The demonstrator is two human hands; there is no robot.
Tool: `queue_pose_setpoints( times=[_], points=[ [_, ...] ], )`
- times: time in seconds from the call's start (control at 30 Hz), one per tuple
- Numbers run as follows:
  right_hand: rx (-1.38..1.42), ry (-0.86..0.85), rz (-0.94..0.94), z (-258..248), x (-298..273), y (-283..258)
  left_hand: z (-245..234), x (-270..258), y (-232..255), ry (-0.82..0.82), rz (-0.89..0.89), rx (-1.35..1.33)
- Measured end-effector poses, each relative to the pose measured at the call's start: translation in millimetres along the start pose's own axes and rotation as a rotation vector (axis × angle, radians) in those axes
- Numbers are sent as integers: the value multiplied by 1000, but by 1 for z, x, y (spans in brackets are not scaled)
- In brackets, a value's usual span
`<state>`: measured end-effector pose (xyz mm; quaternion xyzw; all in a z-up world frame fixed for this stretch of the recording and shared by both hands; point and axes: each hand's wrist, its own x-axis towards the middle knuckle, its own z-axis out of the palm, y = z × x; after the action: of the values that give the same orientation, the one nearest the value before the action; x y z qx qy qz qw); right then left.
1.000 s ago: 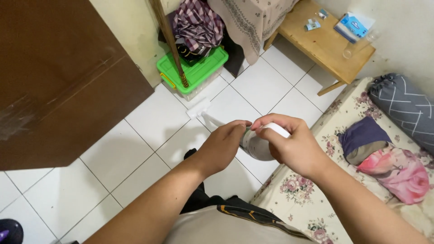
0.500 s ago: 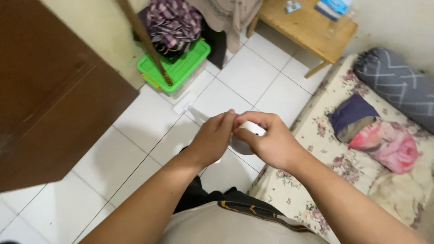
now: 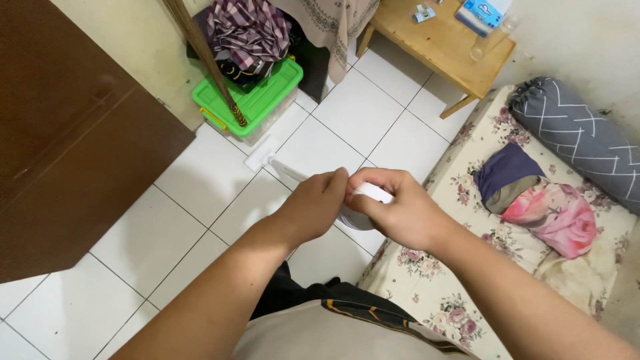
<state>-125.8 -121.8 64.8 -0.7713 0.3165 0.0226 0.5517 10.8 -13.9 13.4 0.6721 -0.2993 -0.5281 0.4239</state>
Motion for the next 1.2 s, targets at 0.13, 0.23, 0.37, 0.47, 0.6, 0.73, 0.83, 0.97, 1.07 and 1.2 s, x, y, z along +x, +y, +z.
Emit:
queue_pose_setpoints(
  times=[0.13, 0.23, 0.37, 0.47, 0.6, 0.73, 0.83, 0.97, 1.07, 1.2],
  points=[
    [5, 11, 52, 8, 0, -26, -10, 5, -1, 19, 11, 99],
    [-27, 12, 127, 9, -5, -38, -15, -3, 5, -1, -17, 147],
    [-43, 17, 64, 10, -2, -32, -13, -2, 0, -4, 30, 16],
    [-11, 22, 87, 18, -2, -19, -11, -3, -7, -9, -44, 39],
    [9, 29, -39, 19, 6, 8, -8, 9, -27, -16, 33, 83],
    [-87, 43, -60, 22, -14, -9, -3, 0, -20, -40, -6, 61],
    [-130, 75, -16, 23, -26, -32, -11, -14, 5, -111, -130, 73],
    [-75, 100, 110, 34, -44, -36, -14, -21, 6, -202, -129, 197],
    [-52, 121, 63, 40, -39, -26, -18, -13, -4, -243, -135, 235],
    [-98, 135, 20, 40, -32, -20, -18, -8, -3, -245, -180, 203]
  ],
)
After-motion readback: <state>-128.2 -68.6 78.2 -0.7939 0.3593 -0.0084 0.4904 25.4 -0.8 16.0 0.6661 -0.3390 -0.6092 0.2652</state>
